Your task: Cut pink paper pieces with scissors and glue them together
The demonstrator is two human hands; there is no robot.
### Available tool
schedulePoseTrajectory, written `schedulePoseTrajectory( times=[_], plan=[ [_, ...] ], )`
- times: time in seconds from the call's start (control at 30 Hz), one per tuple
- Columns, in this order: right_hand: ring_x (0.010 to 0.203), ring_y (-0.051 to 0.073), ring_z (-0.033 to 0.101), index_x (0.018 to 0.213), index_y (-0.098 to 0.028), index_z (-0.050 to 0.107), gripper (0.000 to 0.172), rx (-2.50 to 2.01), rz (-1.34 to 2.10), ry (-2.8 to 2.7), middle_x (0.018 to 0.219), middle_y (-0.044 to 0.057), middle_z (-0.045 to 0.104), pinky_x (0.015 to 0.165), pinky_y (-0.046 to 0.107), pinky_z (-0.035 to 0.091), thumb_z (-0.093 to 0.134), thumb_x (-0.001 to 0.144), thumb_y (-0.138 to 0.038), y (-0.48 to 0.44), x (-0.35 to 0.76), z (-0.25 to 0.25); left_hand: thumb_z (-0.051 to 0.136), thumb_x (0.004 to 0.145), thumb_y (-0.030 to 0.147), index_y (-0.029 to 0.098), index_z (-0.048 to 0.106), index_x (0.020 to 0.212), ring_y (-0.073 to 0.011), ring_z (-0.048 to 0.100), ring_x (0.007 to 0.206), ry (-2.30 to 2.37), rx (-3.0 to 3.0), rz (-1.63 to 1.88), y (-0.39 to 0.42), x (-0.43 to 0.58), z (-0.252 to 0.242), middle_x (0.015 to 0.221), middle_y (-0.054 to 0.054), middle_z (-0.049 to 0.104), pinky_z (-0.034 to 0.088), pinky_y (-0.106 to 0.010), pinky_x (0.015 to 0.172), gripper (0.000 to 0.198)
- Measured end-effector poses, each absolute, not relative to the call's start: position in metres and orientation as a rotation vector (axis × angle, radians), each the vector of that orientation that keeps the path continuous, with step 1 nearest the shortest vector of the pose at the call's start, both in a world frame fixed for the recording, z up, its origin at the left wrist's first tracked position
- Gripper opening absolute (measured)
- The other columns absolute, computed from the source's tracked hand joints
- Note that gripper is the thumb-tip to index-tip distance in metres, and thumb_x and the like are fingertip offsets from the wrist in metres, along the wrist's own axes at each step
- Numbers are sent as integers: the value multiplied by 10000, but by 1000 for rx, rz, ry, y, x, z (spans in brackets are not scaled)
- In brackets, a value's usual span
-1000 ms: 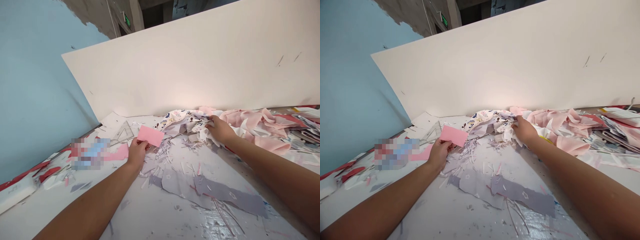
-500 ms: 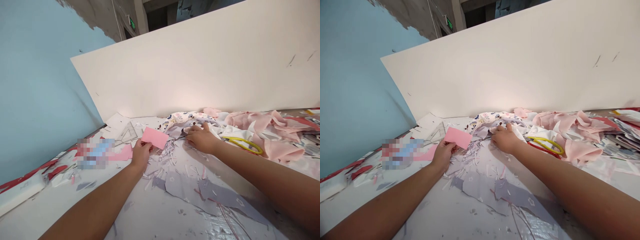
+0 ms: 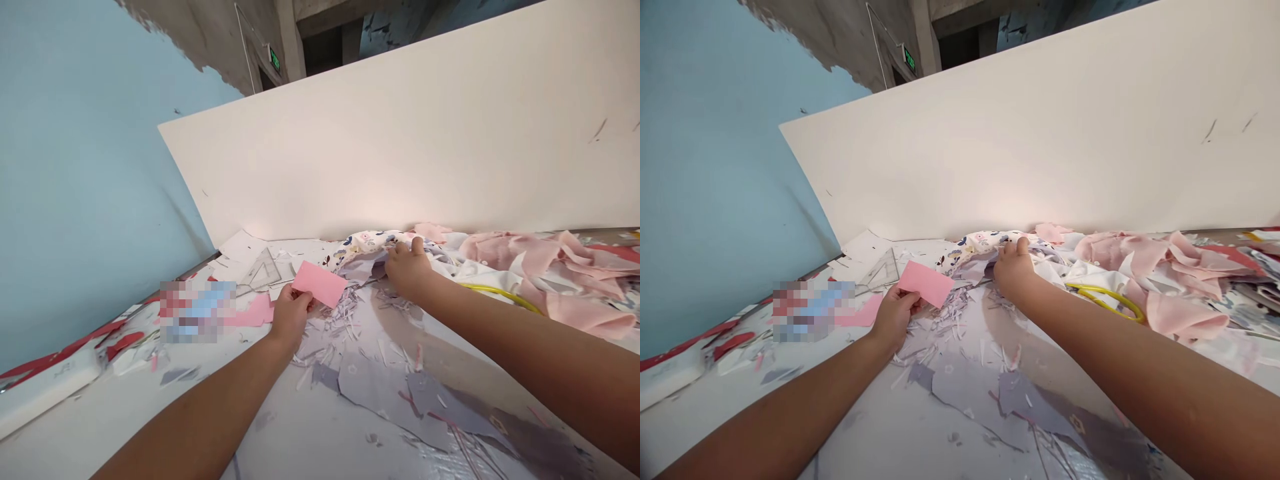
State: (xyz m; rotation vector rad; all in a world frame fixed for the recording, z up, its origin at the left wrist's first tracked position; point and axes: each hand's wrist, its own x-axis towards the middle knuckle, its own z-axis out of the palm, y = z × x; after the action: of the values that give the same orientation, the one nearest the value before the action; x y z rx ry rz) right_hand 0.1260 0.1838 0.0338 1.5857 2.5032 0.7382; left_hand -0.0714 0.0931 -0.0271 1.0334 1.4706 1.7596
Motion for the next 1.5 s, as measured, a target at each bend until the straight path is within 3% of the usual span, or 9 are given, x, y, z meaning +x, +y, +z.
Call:
schedulePoseTrajectory(
  times=[0.2,0.33,0.5,0.57,0.73,0.87,1.1,1.3,1.5],
  plan=[
    [826,296,516,689,-210,629,186,1494,684,2607,826,93,623,807,517,219,551,572,-88,168,148,55,528,617,195,163,477,717,-95,493,550,1448,1047,1747,90,-69,-25,594,8,529,384,-231,528,116],
    [777,224,537,862,-277,566,190,1517,541,2835,889,29,609,688,394,348,466,711,-217,155,173,65,525,622,195,165,476,711,-87,471,523,1447,1059,1738,87,-67,-23,585,7,535,372,-227,511,106],
    [701,184,559,812,-250,505,231,1892,-640,2967,758,2,594,535,253,396,560,635,-389,149,197,39,525,626,200,164,489,740,-101,502,553,1450,1062,1727,86,-66,-25,611,-5,559,389,-239,532,125],
    [580,162,537,793,-232,489,256,1853,-801,2834,656,-15,562,493,251,386,578,603,-379,147,200,24,524,628,200,165,494,750,-106,513,568,1459,1056,1727,86,-66,-26,622,-7,562,396,-244,542,130],
    [795,206,559,904,-230,543,342,1594,-684,2925,892,29,598,637,294,422,484,688,-487,133,193,12,526,627,192,170,500,742,-108,524,589,1475,1051,1718,87,-65,-26,642,-2,559,404,-247,554,120],
    [794,212,555,831,-221,601,360,1486,-489,2949,881,56,596,674,320,410,330,795,-455,124,184,18,542,621,205,168,507,745,-114,526,600,1482,1043,1706,86,-65,-25,645,-6,564,403,-248,560,134],
    [793,224,539,949,-239,589,287,1244,-66,3067,886,62,564,680,346,401,478,716,-363,106,187,19,557,622,223,173,519,756,-122,532,610,1490,1048,1686,84,-64,-25,661,-14,584,405,-253,572,149],
    [757,225,528,714,-243,600,116,1096,72,3040,830,49,550,613,339,387,517,675,-314,95,191,27,558,620,219,170,519,750,-120,535,608,1481,1059,1691,81,-61,-24,657,-10,573,418,-261,581,144],
    [757,208,544,862,-239,533,261,1459,-428,3103,831,35,582,640,329,414,384,785,-439,96,199,51,553,628,224,162,518,760,-120,542,613,1413,1084,1636,78,-55,-22,679,-18,575,437,-281,614,150]
  ],
)
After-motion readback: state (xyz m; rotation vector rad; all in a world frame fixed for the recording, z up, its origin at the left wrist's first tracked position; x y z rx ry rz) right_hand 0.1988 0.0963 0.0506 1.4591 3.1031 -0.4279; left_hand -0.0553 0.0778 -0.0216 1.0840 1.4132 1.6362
